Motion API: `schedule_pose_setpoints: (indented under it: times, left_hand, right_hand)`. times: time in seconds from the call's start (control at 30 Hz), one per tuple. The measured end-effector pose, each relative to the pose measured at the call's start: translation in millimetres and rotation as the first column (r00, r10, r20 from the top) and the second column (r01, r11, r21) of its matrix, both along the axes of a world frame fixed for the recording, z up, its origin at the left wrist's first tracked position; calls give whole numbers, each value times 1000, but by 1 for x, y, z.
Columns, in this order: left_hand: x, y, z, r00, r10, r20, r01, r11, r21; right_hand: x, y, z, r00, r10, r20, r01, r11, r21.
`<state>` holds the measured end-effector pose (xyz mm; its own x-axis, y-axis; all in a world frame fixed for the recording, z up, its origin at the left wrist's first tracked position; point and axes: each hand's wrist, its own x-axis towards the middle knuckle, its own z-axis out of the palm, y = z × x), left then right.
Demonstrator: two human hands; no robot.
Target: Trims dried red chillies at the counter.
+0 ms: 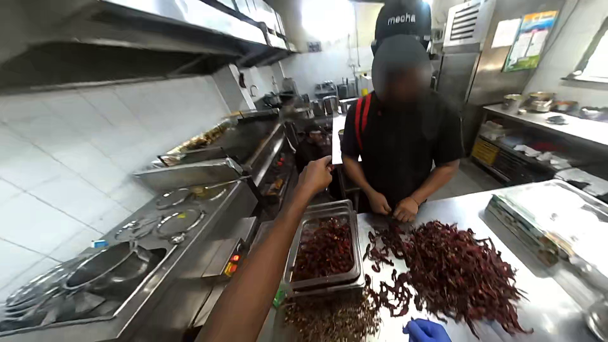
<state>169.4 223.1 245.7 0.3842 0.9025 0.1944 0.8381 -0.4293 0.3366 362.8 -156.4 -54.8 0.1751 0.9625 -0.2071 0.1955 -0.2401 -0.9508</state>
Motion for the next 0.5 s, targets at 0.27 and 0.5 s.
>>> schedule_pose_setpoints:
  times: [0.27, 0.5]
  left_hand:
    - [-78, 58, -61, 987, -33, -159, 4, 984, -176]
    - [-89, 45, -62, 992, -120, 49, 125, 986, -115]
  right_hand:
    - [-64, -36, -5, 998, -62, -32, 61, 997, -46]
    - [-55, -26, 7, 982, -181, -55, 182, 983, 19]
